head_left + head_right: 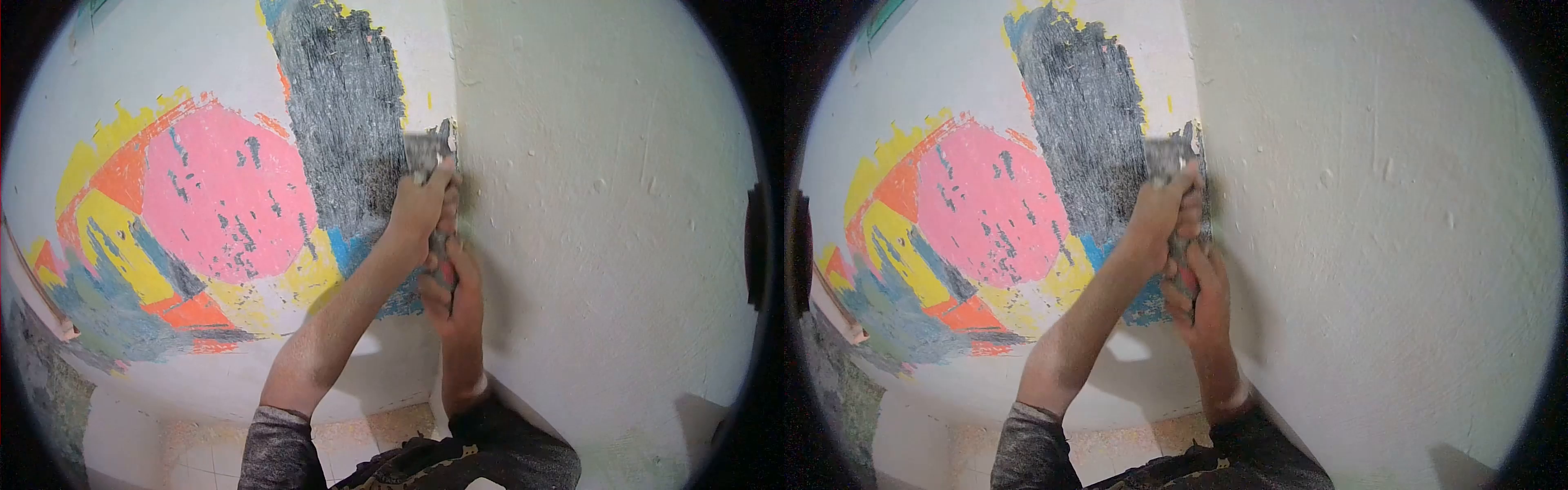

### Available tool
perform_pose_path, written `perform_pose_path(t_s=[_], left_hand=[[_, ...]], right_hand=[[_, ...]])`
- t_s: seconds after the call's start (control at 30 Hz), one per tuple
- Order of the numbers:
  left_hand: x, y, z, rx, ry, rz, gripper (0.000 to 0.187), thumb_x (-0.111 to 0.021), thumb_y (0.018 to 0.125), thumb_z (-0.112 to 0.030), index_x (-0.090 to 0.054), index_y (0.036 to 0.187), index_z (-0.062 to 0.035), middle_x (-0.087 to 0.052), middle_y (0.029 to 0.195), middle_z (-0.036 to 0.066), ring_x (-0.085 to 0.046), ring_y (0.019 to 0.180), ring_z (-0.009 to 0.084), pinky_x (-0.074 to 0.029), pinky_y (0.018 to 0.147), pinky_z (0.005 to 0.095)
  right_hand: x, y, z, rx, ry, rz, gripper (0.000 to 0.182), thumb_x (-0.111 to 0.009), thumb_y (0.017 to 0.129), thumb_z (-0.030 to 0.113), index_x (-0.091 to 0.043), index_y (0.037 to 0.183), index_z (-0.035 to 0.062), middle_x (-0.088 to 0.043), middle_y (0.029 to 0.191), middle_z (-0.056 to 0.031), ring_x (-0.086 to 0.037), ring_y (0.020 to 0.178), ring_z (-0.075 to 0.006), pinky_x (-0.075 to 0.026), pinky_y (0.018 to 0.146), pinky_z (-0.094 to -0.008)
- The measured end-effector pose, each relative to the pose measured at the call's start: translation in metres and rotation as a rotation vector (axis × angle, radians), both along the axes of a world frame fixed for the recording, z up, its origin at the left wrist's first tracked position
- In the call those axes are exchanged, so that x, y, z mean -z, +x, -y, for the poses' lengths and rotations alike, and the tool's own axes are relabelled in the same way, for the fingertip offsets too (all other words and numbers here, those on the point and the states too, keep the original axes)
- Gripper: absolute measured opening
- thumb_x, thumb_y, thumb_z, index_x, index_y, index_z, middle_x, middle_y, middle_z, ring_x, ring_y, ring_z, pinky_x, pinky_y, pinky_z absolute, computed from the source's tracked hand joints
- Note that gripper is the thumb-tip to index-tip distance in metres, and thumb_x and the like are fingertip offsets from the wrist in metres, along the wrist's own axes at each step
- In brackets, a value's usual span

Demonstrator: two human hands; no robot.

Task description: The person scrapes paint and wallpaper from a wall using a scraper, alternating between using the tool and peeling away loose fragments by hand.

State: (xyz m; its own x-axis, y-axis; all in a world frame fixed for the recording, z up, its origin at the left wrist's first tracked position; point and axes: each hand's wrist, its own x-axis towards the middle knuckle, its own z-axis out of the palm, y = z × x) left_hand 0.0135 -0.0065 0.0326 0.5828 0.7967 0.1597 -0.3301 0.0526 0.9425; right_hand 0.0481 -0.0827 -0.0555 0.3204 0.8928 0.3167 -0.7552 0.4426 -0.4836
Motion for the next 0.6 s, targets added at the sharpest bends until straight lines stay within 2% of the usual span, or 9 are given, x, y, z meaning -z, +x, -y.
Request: perform_pose_path(t_s=[0.1, 0.17, 0.3, 0.43, 0.5, 0.57, 0.6], left_hand=[[-0.022, 0.006, -0.003, 0.001, 0.046, 0.012, 0.024, -0.056, 0.091, -0.029, -0.051, 0.081, -0.0079, -0.037, 0.057, -0.006, -0.032, 0.044, 0.0052, -0.027, 0.039, 0.0226], [-0.003, 0.002, -0.001, 0.004, 0.023, -0.005, 0.023, -0.056, 0.091, -0.028, -0.051, 0.081, -0.0076, -0.037, 0.057, -0.006, -0.032, 0.044, 0.0050, -0.027, 0.039, 0.0223], [0.007, -0.002, -0.001, -0.007, 0.024, -0.046, 0.023, -0.054, 0.091, -0.027, -0.051, 0.081, -0.0069, -0.039, 0.057, -0.005, -0.031, 0.044, 0.0045, -0.027, 0.039, 0.0213], [-0.025, 0.005, -0.003, 0.051, 0.026, 0.014, 0.023, -0.054, 0.092, -0.027, -0.051, 0.081, -0.0066, -0.039, 0.057, -0.005, -0.031, 0.045, 0.0050, -0.026, 0.039, 0.0217], [-0.013, 0.002, -0.001, -0.012, 0.046, -0.093, 0.024, -0.053, 0.092, -0.027, -0.051, 0.080, -0.0066, -0.039, 0.057, -0.005, -0.032, 0.045, 0.0051, -0.027, 0.039, 0.0220], [0.010, -0.002, -0.004, 0.011, 0.038, -0.092, 0.024, -0.053, 0.092, -0.027, -0.052, 0.080, -0.0064, -0.039, 0.057, -0.005, -0.032, 0.045, 0.0050, -0.027, 0.039, 0.0219], [0.015, -0.005, -0.001, 0.038, 0.012, -0.101, 0.024, -0.053, 0.092, -0.027, -0.052, 0.080, -0.0062, -0.039, 0.057, -0.005, -0.032, 0.046, 0.0049, -0.027, 0.039, 0.0218]], right_hand=[[-0.012, 0.012, -0.007, -0.112, 0.081, -0.021, 0.010, -0.042, 0.096, 0.021, -0.044, 0.097, 0.0107, -0.054, 0.075, -0.0024, -0.038, 0.039, -0.0041, -0.027, 0.029, -0.0166], [-0.004, 0.002, -0.002, 0.002, 0.040, -0.004, 0.013, -0.043, 0.096, 0.022, -0.044, 0.095, 0.0095, -0.054, 0.075, -0.0028, -0.039, 0.039, -0.0040, -0.026, 0.029, -0.0166], [0.004, -0.001, 0.003, 0.028, 0.017, 0.023, 0.014, -0.044, 0.096, 0.023, -0.045, 0.094, 0.0090, -0.055, 0.076, -0.0036, -0.039, 0.039, -0.0039, -0.027, 0.029, -0.0165], [-0.013, 0.006, -0.007, -0.003, 0.070, 0.026, 0.012, -0.045, 0.096, 0.022, -0.044, 0.093, 0.0104, -0.054, 0.075, -0.0043, -0.039, 0.039, -0.0042, -0.028, 0.029, -0.0168], [0.002, -0.003, 0.000, 0.014, 0.047, 0.001, 0.011, -0.045, 0.096, 0.022, -0.044, 0.093, 0.0110, -0.054, 0.075, -0.0042, -0.039, 0.039, -0.0045, -0.028, 0.030, -0.0170], [0.017, -0.009, -0.004, 0.185, -0.017, 0.026, 0.011, -0.045, 0.096, 0.021, -0.043, 0.092, 0.0113, -0.053, 0.074, -0.0036, -0.038, 0.039, -0.0051, -0.027, 0.030, -0.0181], [0.015, -0.010, -0.006, 0.180, -0.011, 0.026, 0.011, -0.045, 0.096, 0.021, -0.043, 0.092, 0.0113, -0.053, 0.074, -0.0036, -0.038, 0.039, -0.0051, -0.027, 0.030, -0.0181]])
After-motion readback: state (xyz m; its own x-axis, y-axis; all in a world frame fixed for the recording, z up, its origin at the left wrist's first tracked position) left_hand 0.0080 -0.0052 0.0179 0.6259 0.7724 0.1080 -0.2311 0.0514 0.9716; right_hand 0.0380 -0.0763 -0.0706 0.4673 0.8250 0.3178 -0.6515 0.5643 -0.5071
